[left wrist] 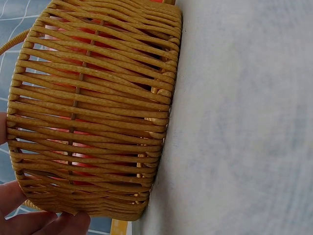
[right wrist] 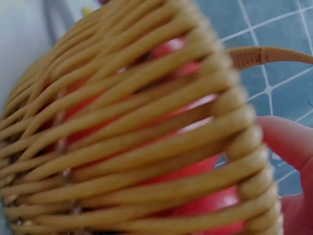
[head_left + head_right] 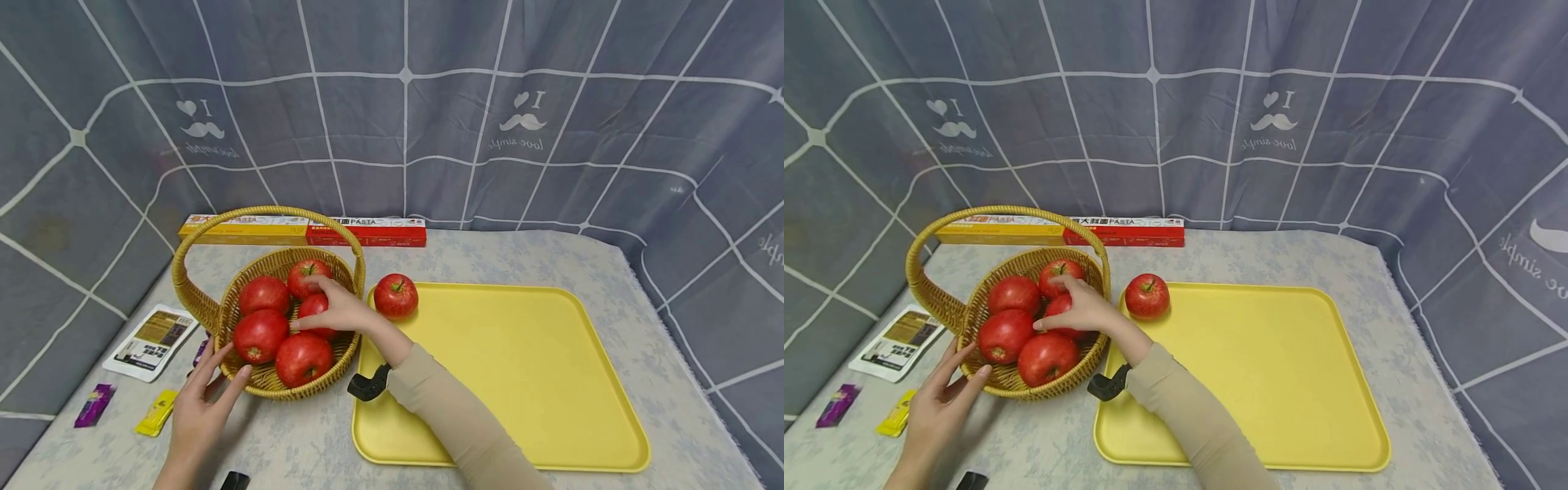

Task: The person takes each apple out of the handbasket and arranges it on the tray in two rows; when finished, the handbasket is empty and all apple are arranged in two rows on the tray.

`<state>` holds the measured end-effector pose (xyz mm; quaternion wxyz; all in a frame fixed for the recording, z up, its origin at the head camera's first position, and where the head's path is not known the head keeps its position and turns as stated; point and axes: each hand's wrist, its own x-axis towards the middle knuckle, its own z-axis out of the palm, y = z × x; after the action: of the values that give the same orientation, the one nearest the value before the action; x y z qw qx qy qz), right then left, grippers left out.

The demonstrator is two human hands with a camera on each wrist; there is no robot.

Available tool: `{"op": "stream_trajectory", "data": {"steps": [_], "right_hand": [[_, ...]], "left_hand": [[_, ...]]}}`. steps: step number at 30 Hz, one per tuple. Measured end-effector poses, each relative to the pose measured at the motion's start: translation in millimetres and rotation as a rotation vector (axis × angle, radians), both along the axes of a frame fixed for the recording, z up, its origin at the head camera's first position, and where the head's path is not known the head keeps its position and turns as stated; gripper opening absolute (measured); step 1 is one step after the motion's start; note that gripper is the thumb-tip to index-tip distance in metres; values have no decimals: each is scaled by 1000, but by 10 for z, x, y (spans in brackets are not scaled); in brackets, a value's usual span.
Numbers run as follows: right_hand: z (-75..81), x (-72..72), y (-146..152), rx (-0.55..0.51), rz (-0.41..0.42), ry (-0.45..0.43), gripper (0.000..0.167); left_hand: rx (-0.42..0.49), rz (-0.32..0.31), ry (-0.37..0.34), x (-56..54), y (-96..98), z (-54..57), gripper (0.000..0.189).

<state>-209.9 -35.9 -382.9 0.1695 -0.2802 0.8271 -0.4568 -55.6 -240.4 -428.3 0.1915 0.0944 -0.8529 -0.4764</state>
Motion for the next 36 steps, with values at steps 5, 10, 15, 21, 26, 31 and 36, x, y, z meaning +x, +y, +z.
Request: {"op": "stream_trajectory", "data": {"steps": [5, 10, 15, 21, 26, 31, 36], "right_hand": [[4, -17, -13, 29, 27, -11, 73], [-35, 10, -62, 116, 21, 68, 61], [-54, 64, -115, 172, -44, 127, 56], [-41, 75, -130, 201, -119, 122, 65], [-42, 44, -126, 159, -93, 64, 66], [-63, 40, -125, 151, -79, 90, 62], [-82, 88, -83, 60, -80, 196, 61]], "left_hand": [[-1, -3, -13, -3, -3, -1, 49], [-1, -9, -6, -5, -7, 0, 49], [4, -14, -11, -5, -11, -10, 49], [2, -9, -10, 1, -11, 1, 49], [-2, -13, 1, 0, -14, -3, 49], [-5, -11, -5, 5, -13, -1, 49], [-6, -10, -8, 10, -15, 2, 49]]}}
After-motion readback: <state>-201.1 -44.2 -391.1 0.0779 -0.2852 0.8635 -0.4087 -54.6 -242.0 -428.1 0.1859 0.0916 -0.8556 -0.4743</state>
